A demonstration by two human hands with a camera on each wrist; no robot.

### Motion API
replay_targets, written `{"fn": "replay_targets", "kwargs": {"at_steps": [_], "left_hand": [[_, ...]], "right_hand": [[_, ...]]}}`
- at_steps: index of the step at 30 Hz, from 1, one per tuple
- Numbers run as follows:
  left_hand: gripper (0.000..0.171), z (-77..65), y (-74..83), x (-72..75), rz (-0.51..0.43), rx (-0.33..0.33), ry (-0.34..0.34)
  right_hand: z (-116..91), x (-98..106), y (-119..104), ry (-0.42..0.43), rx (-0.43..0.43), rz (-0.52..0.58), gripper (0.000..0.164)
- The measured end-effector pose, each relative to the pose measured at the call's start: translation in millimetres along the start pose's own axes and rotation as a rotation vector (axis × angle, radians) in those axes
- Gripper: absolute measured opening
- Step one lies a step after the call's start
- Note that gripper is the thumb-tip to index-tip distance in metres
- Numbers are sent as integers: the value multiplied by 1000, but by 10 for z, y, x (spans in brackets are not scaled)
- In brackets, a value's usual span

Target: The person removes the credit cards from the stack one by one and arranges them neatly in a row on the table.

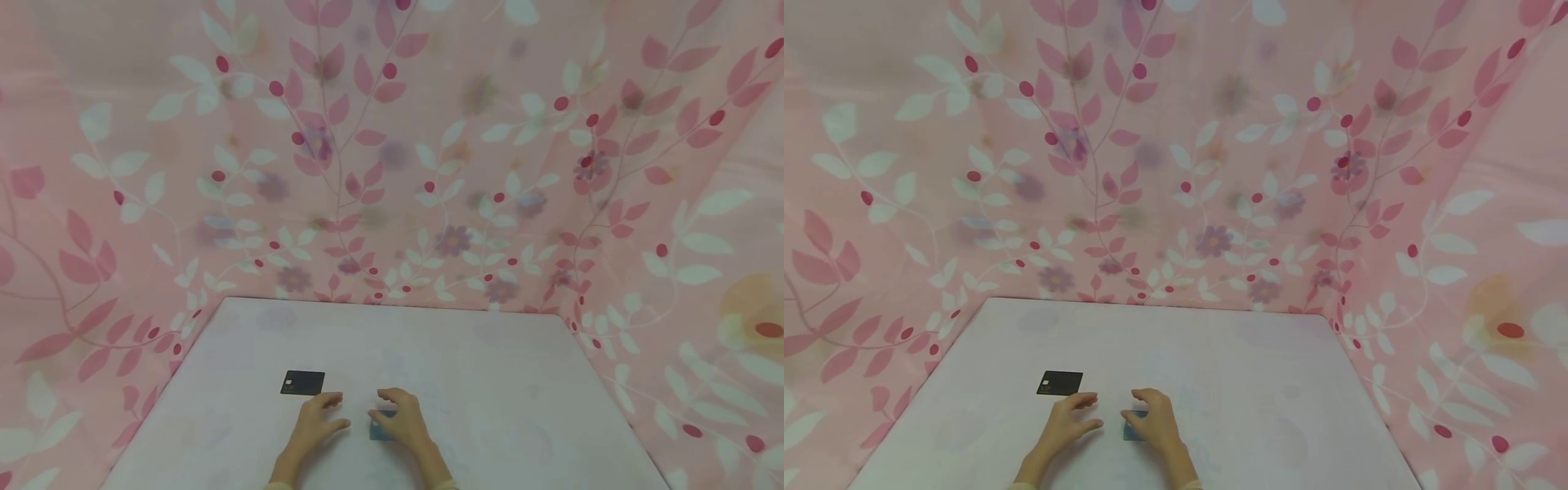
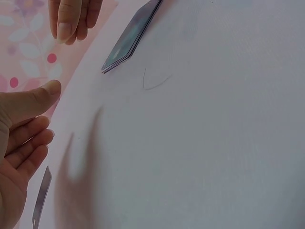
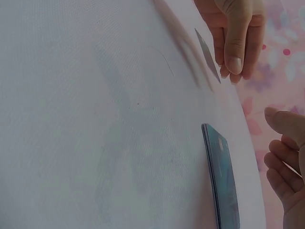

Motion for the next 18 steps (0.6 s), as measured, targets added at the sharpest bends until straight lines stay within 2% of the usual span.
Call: {"fn": "replay_targets", "kwargs": {"at_steps": [7,13,18], "left_hand": [[51,41,122,-126,-18,-63,-24],[49,55,201,-231,-8,-121,-29],[50,61,196,-345,8,-112,-53]], "right_hand": [[-105,109,86,-2,-45,-16,37],[-217,137,207,-38,-138,-71,37],[-293,180,254,-31,-140,-133,39]]}}
Point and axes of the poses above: each hand's wrist, its own z-axis towards the middle knuckle, its own x-axis out of the back of the hand, y = z × x, the point moved 10 cm from there along z, towards the middle knuckle, and after that the axes turned 2 degrees about -y, right-handed, at the moved point
